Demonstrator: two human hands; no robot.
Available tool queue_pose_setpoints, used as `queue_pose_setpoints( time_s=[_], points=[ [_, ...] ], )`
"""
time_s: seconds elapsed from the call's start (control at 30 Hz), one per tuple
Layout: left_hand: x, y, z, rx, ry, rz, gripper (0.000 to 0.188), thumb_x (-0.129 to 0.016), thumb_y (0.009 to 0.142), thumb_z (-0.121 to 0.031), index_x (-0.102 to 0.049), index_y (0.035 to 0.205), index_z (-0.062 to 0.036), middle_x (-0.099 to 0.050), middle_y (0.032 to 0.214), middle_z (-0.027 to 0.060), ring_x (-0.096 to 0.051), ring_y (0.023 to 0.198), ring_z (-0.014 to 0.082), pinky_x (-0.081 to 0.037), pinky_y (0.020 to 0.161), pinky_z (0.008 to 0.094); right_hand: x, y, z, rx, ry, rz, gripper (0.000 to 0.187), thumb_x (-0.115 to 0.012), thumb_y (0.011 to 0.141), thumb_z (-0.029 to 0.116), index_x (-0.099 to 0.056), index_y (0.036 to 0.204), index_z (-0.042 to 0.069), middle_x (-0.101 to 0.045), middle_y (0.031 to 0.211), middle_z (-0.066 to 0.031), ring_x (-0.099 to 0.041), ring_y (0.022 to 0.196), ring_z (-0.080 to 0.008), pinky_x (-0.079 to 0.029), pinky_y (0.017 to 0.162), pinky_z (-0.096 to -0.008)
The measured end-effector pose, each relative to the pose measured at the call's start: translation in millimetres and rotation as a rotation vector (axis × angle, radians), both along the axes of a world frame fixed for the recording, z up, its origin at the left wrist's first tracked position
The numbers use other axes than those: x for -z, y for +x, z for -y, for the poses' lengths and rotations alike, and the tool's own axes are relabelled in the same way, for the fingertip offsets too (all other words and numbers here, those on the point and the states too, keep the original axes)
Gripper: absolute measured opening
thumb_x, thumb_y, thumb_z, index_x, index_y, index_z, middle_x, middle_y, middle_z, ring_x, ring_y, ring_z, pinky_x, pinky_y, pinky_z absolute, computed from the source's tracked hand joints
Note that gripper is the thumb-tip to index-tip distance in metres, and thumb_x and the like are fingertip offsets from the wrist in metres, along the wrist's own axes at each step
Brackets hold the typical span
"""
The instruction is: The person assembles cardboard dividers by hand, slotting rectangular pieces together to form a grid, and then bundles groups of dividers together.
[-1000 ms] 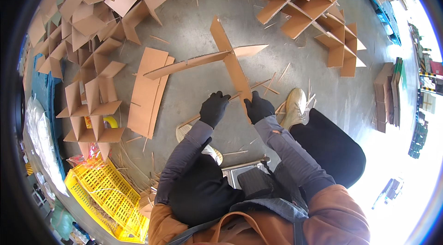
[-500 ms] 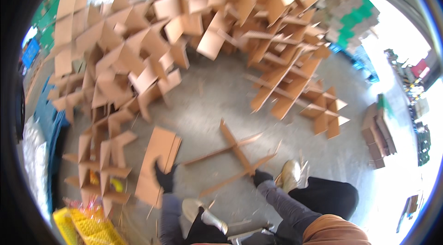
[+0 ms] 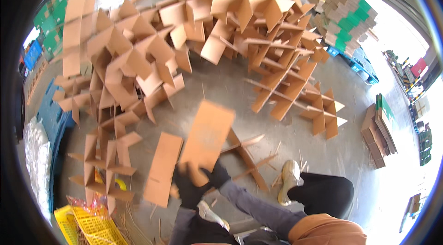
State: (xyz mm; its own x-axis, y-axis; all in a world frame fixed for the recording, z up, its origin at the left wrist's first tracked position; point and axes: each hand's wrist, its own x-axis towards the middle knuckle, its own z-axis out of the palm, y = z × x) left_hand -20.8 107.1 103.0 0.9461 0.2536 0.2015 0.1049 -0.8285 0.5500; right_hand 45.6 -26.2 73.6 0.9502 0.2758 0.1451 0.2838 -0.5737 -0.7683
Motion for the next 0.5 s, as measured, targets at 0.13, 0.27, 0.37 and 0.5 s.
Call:
queue_pose_setpoints(
  time_s=[0.13, 0.27, 0.37, 0.5],
  points=[
    [-1.3, 15.1, 6.6, 0.239, -0.037, -0.086, 0.125, -0.074, 0.051, -0.061, -0.013, 0.143, -0.0032, -0.01, 0.146, 0.0271, -0.01, 0.135, 0.0449, -0.017, 0.104, 0.0579, -64.8, 86.6, 64.2, 0.487, -0.169, -0.066, 0.049, -0.062, 0.084, 0.031, -0.047, 0.119, 0.0, -0.062, 0.089, -0.0239, -0.062, 0.075, -0.0352, -0.049, 0.063, -0.0405],
    [46.4, 25.3, -23.3, 0.274, 0.17, -0.138, 0.116, -0.073, 0.059, -0.055, -0.014, 0.142, -0.0006, -0.011, 0.147, 0.024, -0.011, 0.135, 0.0426, -0.017, 0.105, 0.0572, -70.8, 99.9, 150.3, 0.191, -0.218, 0.049, 0.03, -0.058, 0.084, 0.027, -0.055, 0.102, 0.003, -0.064, 0.083, -0.0216, -0.061, 0.078, -0.0401, -0.048, 0.064, -0.0465],
    [71.5, 48.7, -33.1, 0.254, 0.17, -0.165, 0.105, -0.075, 0.064, -0.042, -0.016, 0.142, -0.0049, -0.02, 0.146, 0.0174, -0.014, 0.135, 0.0381, -0.014, 0.106, 0.0559, -37.7, 67.3, 119.5, 0.142, -0.179, -0.101, 0.034, -0.057, 0.085, 0.029, -0.051, 0.107, 0.004, -0.062, 0.084, -0.0255, -0.059, 0.081, -0.0433, -0.047, 0.065, -0.0492],
    [85.3, 80.7, -22.0, 0.296, 0.158, -0.174, 0.053, -0.064, 0.076, -0.031, -0.048, 0.122, -0.0089, -0.054, 0.117, 0.0118, -0.049, 0.109, 0.0306, -0.038, 0.091, 0.0474, -20.8, 48.5, 52.7, 0.066, -0.56, -0.393, 0.041, -0.047, 0.088, 0.034, -0.04, 0.111, 0.001, -0.061, 0.08, -0.029, -0.059, 0.077, -0.0459, -0.044, 0.07, -0.0555]
  ],
)
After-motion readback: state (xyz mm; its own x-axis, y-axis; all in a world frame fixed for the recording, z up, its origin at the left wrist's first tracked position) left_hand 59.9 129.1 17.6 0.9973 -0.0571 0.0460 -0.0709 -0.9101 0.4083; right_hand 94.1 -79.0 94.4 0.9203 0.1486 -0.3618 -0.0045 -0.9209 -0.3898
